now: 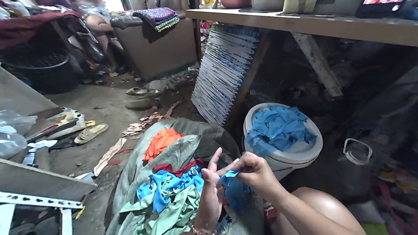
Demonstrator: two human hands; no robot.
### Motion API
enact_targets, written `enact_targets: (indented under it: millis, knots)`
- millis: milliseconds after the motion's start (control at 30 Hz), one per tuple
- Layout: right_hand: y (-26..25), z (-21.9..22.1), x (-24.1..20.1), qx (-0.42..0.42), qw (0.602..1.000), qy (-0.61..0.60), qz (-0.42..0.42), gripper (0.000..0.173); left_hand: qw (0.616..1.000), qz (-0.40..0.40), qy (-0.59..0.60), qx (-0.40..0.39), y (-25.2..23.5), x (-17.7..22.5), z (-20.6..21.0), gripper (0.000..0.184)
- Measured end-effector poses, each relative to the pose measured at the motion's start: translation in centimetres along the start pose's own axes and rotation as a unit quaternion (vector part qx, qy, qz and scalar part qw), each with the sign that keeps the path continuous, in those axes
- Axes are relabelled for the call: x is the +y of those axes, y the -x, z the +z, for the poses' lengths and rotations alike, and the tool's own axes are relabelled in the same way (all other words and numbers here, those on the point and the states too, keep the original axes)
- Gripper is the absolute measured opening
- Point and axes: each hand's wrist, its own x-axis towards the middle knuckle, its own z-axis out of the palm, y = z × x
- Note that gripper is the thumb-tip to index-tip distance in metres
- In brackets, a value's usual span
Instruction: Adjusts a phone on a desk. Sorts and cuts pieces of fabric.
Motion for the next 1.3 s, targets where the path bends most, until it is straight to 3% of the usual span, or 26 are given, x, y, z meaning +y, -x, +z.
enact_targets:
  millis: [233, 400, 500, 567, 667, 700, 800, 867, 1067, 1167, 1300]
  knots:
    - [-0.6, -1.0, -0.2, -0.057, 0.993, -0.104, -0.007, 0.009, 0.999, 0.026, 0.042, -0.015, -0.5, -0.8, -1.3, 0.117]
    - [-1.9, -2.9, -1.2, -0.112, 0.989, -0.033, 0.088, 0.015, 0.997, 0.023, -0.025, -0.069, -0.3, -1.5, -2.2, 0.114]
    - [-2.0, -3.4, -1.4, -0.113, 0.982, -0.097, 0.117, 0.021, 0.997, -0.011, -0.033, -0.075, -0.5, -1.2, -1.4, 0.117]
    - [-2.0, -3.7, -1.2, -0.125, 0.973, -0.15, 0.125, 0.019, 0.997, -0.04, -0.05, -0.05, -0.3, -0.9, -0.7, 0.098]
    - [-2.0, -4.2, -0.8, -0.143, 0.966, -0.177, 0.119, 0.016, 0.999, -0.008, -0.045, 0.005, -0.4, -1.3, 0.1, 0.05]
    - [-2.0, -4.4, -0.6, -0.149, 0.966, -0.179, 0.114, 0.016, 0.999, 0.007, -0.03, 0.013, -0.6, -1.4, 0.1, 0.052]
    - [-2.1, -4.7, -0.6, -0.131, 0.978, -0.118, 0.113, 0.017, 1.0, 0.005, -0.012, 0.002, -1.1, -1.6, -0.2, 0.104]
    - [-2.2, -5.0, -0.6, -0.132, 0.979, -0.104, 0.116, 0.018, 1.0, -0.018, -0.016, -0.016, -1.3, -1.4, -0.5, 0.124]
    - [-2.1, -5.1, -0.3, -0.156, 0.97, -0.158, 0.102, 0.018, 0.993, -0.103, -0.059, -0.018, -1.0, -1.7, -0.3, 0.127]
    - [-2.0, -5.0, -0.2, -0.156, 0.966, -0.188, 0.083, 0.018, 0.984, -0.145, -0.093, -0.049, -0.8, -1.8, -0.5, 0.108]
    - [-1.9, -4.7, -0.5, -0.16, 0.96, -0.222, 0.055, 0.023, 0.99, -0.099, -0.065, -0.081, -0.3, -1.9, -0.2, 0.062]
